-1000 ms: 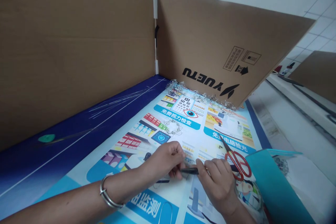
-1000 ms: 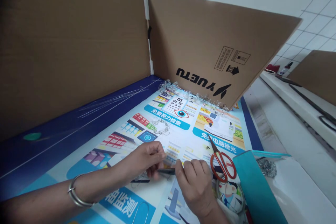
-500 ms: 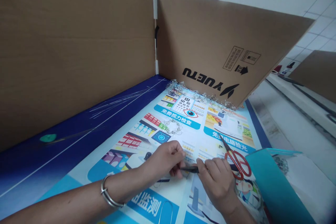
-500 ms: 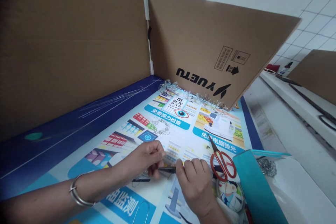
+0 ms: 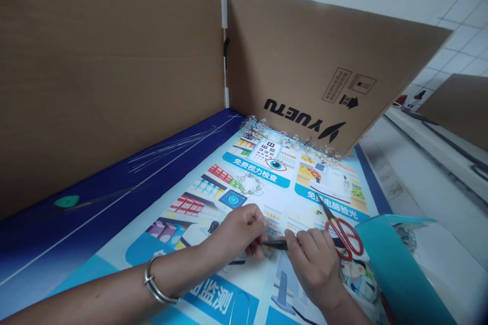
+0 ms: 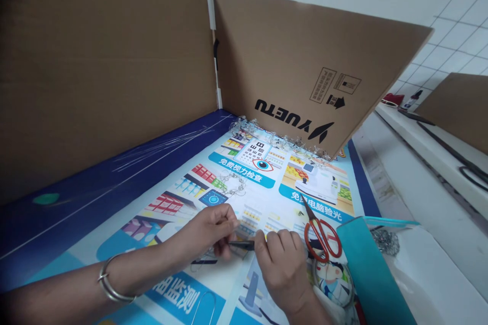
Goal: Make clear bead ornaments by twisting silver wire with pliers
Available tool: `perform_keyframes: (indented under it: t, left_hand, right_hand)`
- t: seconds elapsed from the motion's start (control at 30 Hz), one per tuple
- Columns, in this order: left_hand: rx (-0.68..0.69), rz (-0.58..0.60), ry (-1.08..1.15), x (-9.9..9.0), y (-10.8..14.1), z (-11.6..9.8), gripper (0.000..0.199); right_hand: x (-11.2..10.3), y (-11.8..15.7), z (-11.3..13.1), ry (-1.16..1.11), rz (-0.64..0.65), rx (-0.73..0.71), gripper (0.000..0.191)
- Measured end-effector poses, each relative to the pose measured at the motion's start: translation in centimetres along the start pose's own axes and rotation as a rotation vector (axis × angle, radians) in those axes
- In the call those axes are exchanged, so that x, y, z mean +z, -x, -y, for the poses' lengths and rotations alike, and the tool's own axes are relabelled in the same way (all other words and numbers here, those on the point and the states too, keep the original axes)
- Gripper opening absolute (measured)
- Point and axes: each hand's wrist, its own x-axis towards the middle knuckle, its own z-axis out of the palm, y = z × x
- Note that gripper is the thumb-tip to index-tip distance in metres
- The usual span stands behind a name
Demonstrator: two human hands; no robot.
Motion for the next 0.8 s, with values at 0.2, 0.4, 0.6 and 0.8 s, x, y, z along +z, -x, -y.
perform_keyframes:
  t: [0.2,0.4,0.6,0.8]
  left_hand:
    - [0.045,-0.01,-0.004,-0.1,0.1,-0.4,0.023]
    - [0.166,0.057,-0.078,-0.9,-0.3,-0.3,0.02]
    - [0.205,0.176,-0.234,-1.7,-0.4,-0.2,0.013]
    - [0.256,0.24,-0.311,-1.9,-0.4,-0.1,0.011]
  right_hand:
    - [0.2,-0.1,0.3,-0.039,0.042,0.041,0.021]
    - [0.3,-0.4,0.8,-0.228,0.116,0.211,0.008]
    - [-1.6,-1.5,0.8,-0.523,0.561,0.438,0.014]
    - [-2.3,-2.1,0.2,-0.843,0.722,0.538,0.034]
